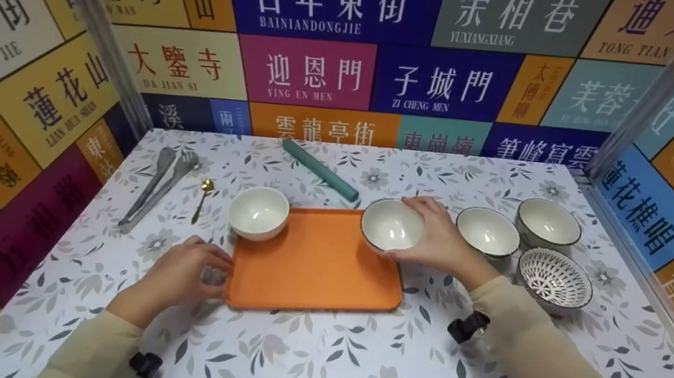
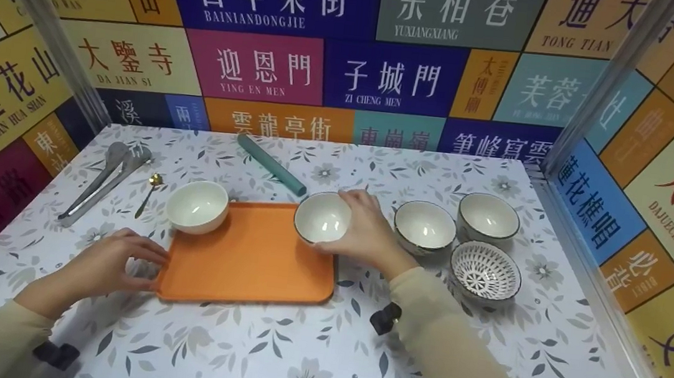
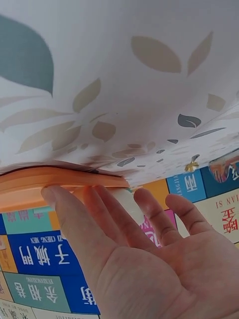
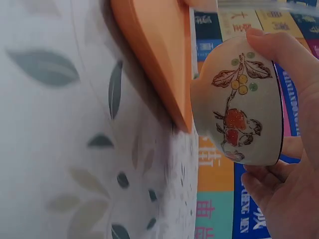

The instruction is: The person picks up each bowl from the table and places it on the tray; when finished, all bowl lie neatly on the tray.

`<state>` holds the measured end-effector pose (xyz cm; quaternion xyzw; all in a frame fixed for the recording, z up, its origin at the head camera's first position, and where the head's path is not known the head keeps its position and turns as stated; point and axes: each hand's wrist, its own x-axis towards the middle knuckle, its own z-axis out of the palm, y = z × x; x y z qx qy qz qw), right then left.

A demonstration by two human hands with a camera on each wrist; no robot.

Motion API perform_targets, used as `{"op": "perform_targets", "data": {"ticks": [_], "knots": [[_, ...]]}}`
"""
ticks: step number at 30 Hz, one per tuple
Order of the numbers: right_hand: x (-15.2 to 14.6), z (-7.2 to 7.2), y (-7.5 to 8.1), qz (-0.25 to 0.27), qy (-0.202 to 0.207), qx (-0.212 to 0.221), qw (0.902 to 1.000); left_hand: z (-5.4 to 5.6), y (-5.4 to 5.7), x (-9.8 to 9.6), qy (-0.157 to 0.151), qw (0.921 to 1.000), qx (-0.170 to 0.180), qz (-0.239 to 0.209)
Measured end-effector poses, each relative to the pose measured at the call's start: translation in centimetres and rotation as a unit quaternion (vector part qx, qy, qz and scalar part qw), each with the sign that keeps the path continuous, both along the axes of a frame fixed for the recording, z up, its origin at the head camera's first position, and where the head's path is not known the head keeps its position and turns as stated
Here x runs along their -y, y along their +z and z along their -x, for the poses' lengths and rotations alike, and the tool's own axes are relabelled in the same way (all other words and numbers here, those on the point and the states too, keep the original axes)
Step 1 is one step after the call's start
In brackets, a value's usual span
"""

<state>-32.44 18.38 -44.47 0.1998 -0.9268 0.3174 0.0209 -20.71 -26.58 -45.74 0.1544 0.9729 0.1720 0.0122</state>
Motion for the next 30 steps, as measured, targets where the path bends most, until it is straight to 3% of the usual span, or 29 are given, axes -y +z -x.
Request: {"op": "perform_targets", "data": {"ticks": [14, 22, 30], "knots": [[4.5, -3.5, -0.8, 0.025, 0.058, -0.011, 0.9979, -0.1, 0.1, 0.1, -0.009, 0.9998, -0.014, 0.008], [7.7, -5.1, -1.5, 0.056, 0.095, -0.005, 0.9939, -0.3, 0.1, 0.3, 0.009, 0.9999, -0.003, 0.006], [10.8, -6.2, -2.0, 0.040, 0.126, -0.002, 0.9912, 0.0, -0.2, 0.1, 0.015, 0.9999, 0.005, -0.003]]}}
